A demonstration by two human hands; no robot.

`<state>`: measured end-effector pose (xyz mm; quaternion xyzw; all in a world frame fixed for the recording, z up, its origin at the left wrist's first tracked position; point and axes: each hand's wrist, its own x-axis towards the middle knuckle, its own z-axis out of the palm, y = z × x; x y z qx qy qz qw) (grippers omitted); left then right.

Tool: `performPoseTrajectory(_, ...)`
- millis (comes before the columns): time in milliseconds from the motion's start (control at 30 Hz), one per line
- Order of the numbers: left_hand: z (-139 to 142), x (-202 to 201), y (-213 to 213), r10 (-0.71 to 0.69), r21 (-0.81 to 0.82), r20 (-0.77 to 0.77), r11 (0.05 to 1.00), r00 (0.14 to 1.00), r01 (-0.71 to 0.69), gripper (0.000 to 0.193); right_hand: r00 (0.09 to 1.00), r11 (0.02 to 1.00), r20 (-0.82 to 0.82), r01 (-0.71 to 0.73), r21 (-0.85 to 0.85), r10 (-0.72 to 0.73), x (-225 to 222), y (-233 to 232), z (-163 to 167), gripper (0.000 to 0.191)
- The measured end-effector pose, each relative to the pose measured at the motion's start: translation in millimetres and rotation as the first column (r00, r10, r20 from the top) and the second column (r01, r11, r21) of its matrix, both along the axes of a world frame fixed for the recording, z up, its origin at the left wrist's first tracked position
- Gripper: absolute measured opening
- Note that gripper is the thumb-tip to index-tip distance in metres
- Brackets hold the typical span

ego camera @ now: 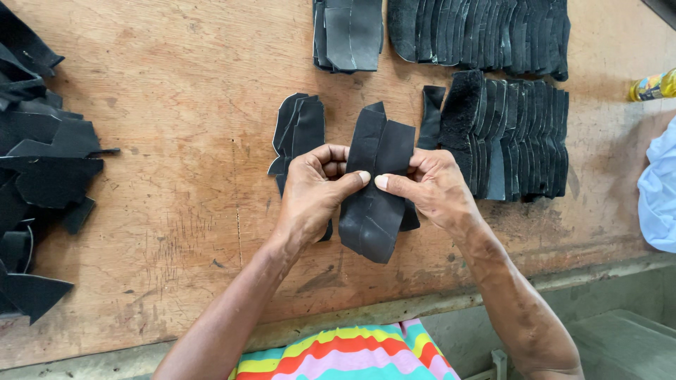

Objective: The person repeatedly picks up two black rubber shoe parts, aligns their edges, and presses them together by hand. They then place the joined pair onto a growing stack on the wooden workbench. The process is repeated with multiple pairs throughout the clip.

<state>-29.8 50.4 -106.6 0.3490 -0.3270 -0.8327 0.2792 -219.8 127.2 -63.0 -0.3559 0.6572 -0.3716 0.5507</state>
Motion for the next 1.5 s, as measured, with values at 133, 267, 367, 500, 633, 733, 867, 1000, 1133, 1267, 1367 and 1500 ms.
performPoseTrajectory(133,0,-1,1,-0.001,-0.012,0.007,1.0,1.0,0.001,0.025,1.0,1.0,-0.005,-0.007,0.014,0.007,0,0,1,0.025)
performPoseTrajectory(267,1,1,0,-0.026,-0.05,0.03,0.998,0.999,0.028,0.026,0.997,0.998,-0.063,-0.049,0.029,0.051,2,-2,6,0.022)
performPoseTrajectory(367,2,2,-3,-0.068,-0.04,0.015,0.997,0.998,0.069,0.027,0.985,0.99,-0.146,-0.069,0.127,0.087,2,-3,14,0.022)
performPoseTrajectory(500,5,3,-4,-0.117,-0.051,-0.014,0.992,0.993,0.116,0.033,0.976,0.984,-0.184,-0.086,0.155,0.114,-5,-6,23,0.026)
performPoseTrajectory(633,5,2,-2,-0.122,-0.035,-0.036,0.992,0.992,0.121,0.028,0.994,0.995,-0.071,-0.085,0.046,0.088,-6,-3,16,0.027)
performPoseTrajectory(733,3,-1,1,-0.104,-0.044,-0.016,0.994,0.994,0.103,0.028,0.997,0.997,-0.038,-0.072,0.021,0.073,-9,-1,7,0.03)
performPoseTrajectory(867,1,-3,3,-0.071,-0.081,0.01,0.994,0.997,0.072,0.028,0.999,0.999,-0.005,-0.036,0.035,0.036,-10,3,-1,0.029)
performPoseTrajectory(1000,1,-3,4,-0.053,-0.13,0.016,0.99,0.998,0.055,0.029,0.998,0.998,0.037,-0.059,0.005,0.059,-10,3,-3,0.028)
performPoseTrajectory(1133,1,-4,4,-0.057,-0.116,0.011,0.992,0.998,0.058,0.031,0.998,0.998,0.026,-0.064,0.011,0.064,-9,1,1,0.028)
performPoseTrajectory(1267,1,-5,3,-0.069,-0.087,0.035,0.994,0.997,0.072,0.032,0.998,0.997,-0.044,-0.038,0.071,0.042,-7,2,5,0.029)
performPoseTrajectory(1367,3,-4,2,-0.079,-0.077,0.038,0.994,0.996,0.081,0.032,0.998,0.997,-0.047,-0.037,0.064,0.04,-6,2,6,0.029)
performPoseTrajectory(1500,6,-3,1,-0.091,-0.09,0.097,0.991,0.991,0.1,0.033,0.997,0.997,-0.057,-0.053,0.056,0.056,-7,0,4,0.029)
